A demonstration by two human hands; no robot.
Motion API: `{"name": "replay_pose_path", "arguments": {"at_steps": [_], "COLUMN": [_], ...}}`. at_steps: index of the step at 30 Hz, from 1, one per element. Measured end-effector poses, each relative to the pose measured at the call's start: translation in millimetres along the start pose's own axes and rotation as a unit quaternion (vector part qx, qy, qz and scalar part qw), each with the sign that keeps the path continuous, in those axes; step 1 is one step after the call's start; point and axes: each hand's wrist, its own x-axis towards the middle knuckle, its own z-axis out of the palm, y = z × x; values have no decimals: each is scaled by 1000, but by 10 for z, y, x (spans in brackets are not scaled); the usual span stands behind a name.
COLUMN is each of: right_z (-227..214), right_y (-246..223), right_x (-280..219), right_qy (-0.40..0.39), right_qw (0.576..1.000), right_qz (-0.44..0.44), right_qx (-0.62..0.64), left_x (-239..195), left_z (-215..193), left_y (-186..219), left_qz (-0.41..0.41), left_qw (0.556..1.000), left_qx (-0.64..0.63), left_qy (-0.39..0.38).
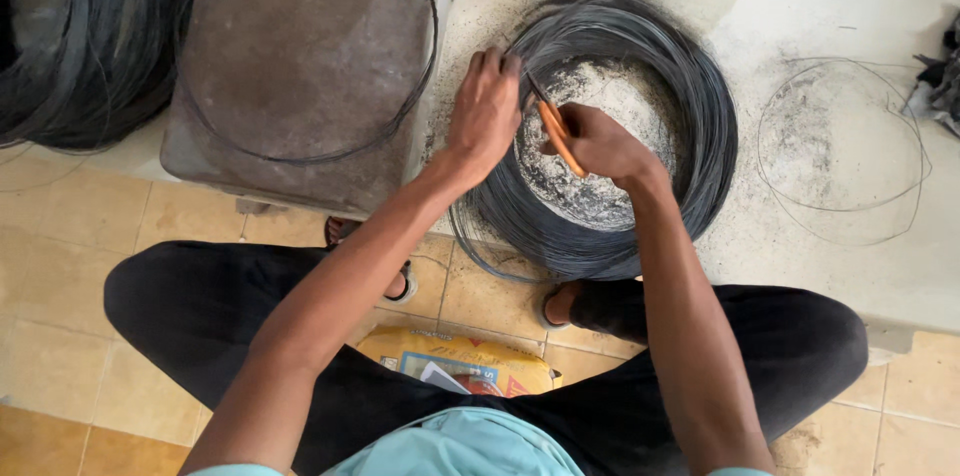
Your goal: The person sits on the floor and uses orange-handled scissors to cut a length of black wire from a coil. They then straighten the cut wire and place it on a nearby scale.
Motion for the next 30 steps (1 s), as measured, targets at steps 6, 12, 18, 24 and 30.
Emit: {"name": "replay_pose_path", "arguments": {"at_steps": [6,12,18,24,30], "right_z": [23,326,300,387,379], "right_y": [-104,393,245,196,503], "right_x": [45,371,240,129,140], "right_qy": [79,123,82,37,-15], "right_qw": [980,973,992,996,989], "right_qz": [-26,-12,-16,-85,-125], "right_qx": [-183,-196,-99,-18,83], "left_x": [-135,-216,-206,-200,-314], "left_z": [110,370,586,485,628], "left_y": [-57,-122,-193,-140,-229], "left_qz": [45,68,55,76,98], "left_qw": [997,993,998,995,991], "left_qx": [46,73,10,-37,-70], "left_qy": [50,67,36,54,65]}}
